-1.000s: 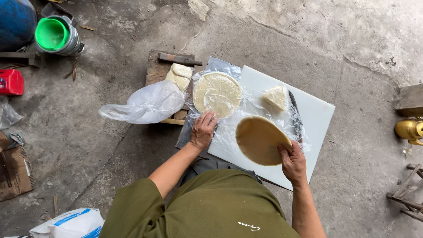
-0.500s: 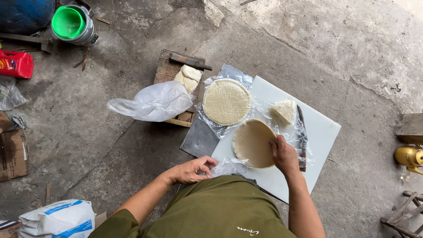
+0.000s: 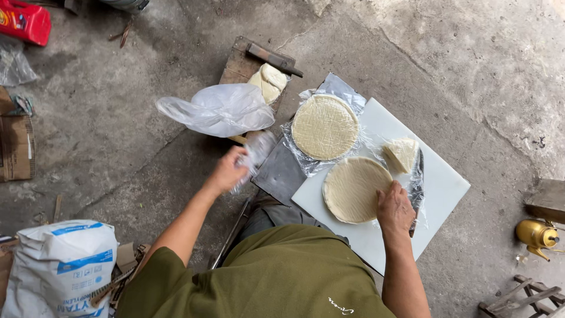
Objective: The person peels individual tortillas from a stack, folds them, and places pieces of white food into them by hand.
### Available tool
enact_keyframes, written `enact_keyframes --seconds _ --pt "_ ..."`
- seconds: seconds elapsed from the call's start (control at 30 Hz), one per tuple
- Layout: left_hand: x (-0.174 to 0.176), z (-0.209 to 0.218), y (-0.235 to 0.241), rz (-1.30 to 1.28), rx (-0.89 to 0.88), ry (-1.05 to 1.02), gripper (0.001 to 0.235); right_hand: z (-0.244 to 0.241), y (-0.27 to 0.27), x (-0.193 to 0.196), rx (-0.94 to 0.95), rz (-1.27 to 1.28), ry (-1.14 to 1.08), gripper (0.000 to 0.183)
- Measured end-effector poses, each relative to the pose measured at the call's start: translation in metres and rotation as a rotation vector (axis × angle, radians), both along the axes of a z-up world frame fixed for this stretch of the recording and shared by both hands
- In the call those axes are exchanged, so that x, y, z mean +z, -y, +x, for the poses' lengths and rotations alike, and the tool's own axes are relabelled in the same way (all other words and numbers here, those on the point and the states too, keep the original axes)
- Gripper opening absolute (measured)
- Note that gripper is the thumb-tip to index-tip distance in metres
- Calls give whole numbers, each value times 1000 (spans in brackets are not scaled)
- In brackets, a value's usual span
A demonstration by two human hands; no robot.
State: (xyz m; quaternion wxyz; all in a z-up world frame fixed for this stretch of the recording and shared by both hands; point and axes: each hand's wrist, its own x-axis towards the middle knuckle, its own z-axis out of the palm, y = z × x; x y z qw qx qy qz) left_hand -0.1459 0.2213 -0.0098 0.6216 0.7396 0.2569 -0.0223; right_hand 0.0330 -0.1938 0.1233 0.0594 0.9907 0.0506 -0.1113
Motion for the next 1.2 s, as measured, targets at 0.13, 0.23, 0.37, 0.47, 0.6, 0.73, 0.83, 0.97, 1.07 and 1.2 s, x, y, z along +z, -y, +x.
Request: enact_keyframes --seconds 0.13,0.23,0.37,0.47,0.6,0.73,0.83,0.97,1.07,1.2 --pt "-41 -14 -85 550 551 -272 25 -5 -11 5 4 -17 8 57" --pt "-75 -3 -136 785 515 -309 24 -9 -19 4 21 -14 -27 57" --pt "-126 40 -179 827 -102 -646 25 -16 -31 5 -8 -29 -112 58" --pt "-148 78 -181 952 -535 -669 25 -16 -38 10 -3 -30 -118 59" --pt "-162 103 -179 1070 -542 -401 20 -17 -36 17 -39 8 -117 58" --pt "-162 132 -173 207 299 -421 23 -21 -36 16 -38 46 -97 58" --pt "-158 149 -170 -312 486 -563 26 -21 -35 17 -71 6 -136 58" --pt "-149 162 -171 -129 644 -716 31 -16 -39 16 -96 8 -136 58" --pt "-149 170 -161 166 799 -795 36 -17 -37 15 -122 6 -131 58" --pt "-154 177 -149 397 874 -625 44 -12 -34 12 -115 34 -121 59"
